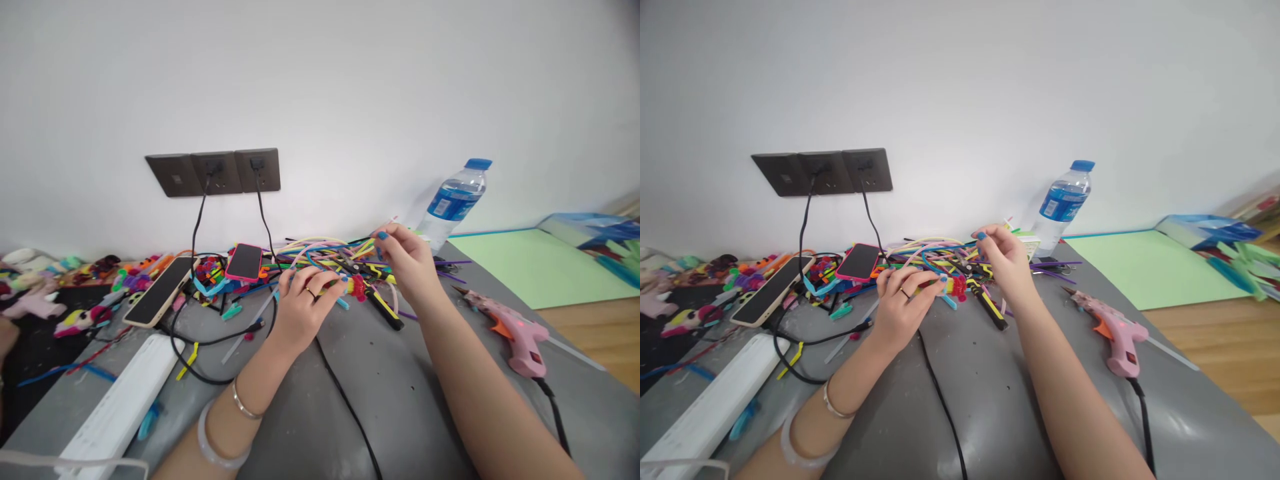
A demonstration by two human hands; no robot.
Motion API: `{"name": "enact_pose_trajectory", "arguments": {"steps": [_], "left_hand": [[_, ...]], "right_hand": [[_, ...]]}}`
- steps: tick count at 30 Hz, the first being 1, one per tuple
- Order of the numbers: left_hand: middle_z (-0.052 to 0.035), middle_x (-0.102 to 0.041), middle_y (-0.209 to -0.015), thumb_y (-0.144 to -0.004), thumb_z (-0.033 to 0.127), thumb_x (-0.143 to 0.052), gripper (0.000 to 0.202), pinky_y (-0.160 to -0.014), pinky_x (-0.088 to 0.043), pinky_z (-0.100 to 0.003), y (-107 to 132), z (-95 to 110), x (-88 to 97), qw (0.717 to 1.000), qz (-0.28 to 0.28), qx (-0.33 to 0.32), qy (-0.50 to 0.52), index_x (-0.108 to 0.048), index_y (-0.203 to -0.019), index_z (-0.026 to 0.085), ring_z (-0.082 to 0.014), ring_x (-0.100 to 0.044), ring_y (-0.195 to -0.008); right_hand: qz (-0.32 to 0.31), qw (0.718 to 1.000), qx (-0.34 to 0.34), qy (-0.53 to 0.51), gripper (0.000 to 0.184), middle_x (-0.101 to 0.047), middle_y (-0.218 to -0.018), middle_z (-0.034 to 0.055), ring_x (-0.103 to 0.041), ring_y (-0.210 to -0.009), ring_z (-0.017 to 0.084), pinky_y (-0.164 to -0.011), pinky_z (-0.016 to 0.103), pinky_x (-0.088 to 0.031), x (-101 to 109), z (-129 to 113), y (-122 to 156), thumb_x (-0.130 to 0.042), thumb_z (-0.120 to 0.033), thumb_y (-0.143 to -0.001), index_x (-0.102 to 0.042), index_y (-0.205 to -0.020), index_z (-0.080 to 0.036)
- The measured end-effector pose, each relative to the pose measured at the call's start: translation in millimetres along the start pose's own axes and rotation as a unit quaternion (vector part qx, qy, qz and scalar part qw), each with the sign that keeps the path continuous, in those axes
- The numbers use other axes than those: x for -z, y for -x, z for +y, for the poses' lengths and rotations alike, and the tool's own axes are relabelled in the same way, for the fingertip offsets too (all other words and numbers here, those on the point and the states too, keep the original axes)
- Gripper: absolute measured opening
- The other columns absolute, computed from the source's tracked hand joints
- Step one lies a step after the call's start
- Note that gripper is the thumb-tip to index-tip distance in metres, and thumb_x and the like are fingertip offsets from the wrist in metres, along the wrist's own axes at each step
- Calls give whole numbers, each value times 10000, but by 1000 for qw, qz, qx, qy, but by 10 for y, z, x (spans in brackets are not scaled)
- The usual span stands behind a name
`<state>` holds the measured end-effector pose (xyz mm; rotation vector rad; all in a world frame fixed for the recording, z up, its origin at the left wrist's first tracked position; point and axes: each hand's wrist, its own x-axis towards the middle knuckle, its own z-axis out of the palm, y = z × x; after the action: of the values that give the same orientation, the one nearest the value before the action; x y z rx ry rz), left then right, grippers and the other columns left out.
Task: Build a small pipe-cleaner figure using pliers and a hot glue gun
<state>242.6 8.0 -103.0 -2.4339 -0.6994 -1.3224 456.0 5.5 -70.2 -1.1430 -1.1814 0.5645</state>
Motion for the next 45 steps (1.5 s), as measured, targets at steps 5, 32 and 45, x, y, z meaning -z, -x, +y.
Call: {"name": "enact_pose_trajectory", "arguments": {"steps": [5, 32, 45], "left_hand": [[-11, -744, -1054, -919, 182, -612, 223, -991, -309, -414, 29, 39, -20, 1000, -18, 10, -6, -687, -1093, 300, -209, -600, -1033], [-68, -682, -867, -922, 226, -585, 162, -809, -496, -371, 75, 40, -144, 988, -125, -73, 45, -745, -939, 242, -236, -594, -929], [-55, -738, -1026, -845, 105, -637, 220, -890, -543, -383, 100, -107, -244, 941, -76, 190, 269, -694, -1025, 217, -210, -664, -996]], "right_hand": [[11, 1000, -2, -15, 136, -463, -623, -27, -412, -560, 125, -522, 267, -332, -4, 36, -10, -622, -343, -860, -633, -810, -217], [-405, 907, 85, 79, 103, -643, -1175, 96, -570, -1194, 248, -1075, 453, -398, -185, -104, 171, -675, -309, -879, -712, -899, -215], [-211, 977, 32, 15, 254, -713, -1034, 79, -640, -1060, 234, -960, 376, -493, -154, -95, 120, -578, -440, -930, -693, -918, -214]]}}
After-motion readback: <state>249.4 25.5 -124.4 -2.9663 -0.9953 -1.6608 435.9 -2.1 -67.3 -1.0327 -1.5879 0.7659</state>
